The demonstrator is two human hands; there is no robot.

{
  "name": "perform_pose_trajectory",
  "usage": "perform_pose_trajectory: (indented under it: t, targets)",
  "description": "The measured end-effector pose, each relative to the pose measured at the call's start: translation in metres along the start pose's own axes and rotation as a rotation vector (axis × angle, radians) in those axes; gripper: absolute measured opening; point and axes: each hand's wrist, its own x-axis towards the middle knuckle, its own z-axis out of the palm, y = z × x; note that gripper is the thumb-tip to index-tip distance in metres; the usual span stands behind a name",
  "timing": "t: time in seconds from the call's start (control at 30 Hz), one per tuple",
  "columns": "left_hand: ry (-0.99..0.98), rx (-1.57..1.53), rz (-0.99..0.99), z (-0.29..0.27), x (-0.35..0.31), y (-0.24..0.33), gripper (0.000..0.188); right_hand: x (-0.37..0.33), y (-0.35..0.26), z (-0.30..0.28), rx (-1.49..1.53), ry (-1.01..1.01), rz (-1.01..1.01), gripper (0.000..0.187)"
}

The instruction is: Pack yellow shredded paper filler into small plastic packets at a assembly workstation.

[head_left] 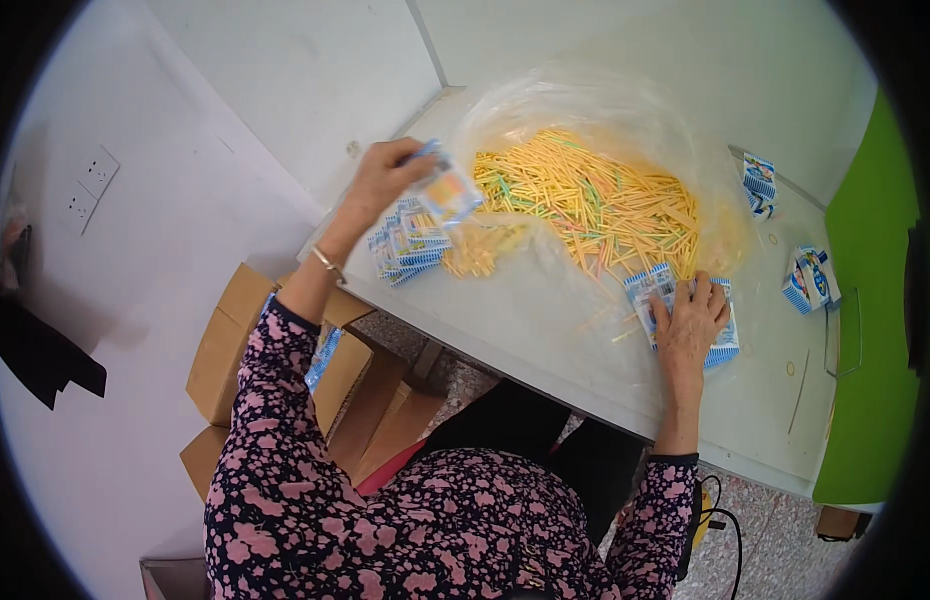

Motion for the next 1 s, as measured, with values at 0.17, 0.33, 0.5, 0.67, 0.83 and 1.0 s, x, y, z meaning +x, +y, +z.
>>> perform_pose_trajectory:
  t: [0.17, 0.33, 0.5, 0.67, 0.83, 1.0]
  targets:
    - [-0.066, 0.133, -0.323, -0.028, -0.01, -0.052, 0.022, 0.001, -0.001, 0.007, 0.057, -0.022, 0.049, 0.03]
    - [-0.051, 0.292, -0.041, 0.004, -0.012, -0.083, 0.029, 0.003, 0.007, 0.014, 0.182, 0.026, 0.107, 0.025]
    - [0.38, 0.499, 0.393, 0.039, 0.004, -0.006, 0.028, 0.01, 0.006, 0.01, 0.494, 0.198, 0.027, 0.017]
    - [-0.135, 0.005, 0.478, 0.139, 0.008, 0.08, 0.029, 0.011, 0.008, 0.002, 1.014, -0.01, 0.229, 0.01]
    - [-0.268, -0.213, 0.464, 0.212, 0.012, 0.095, 0.031, 0.013, 0.004, -0.004, 1.291, -0.159, 0.32, 0.011]
    - [-0.46, -0.249, 0.254, 0.22, 0.018, 0.101, 0.027, 0.013, 0.012, -0.003, 1.135, -0.131, 0.348, 0.011]
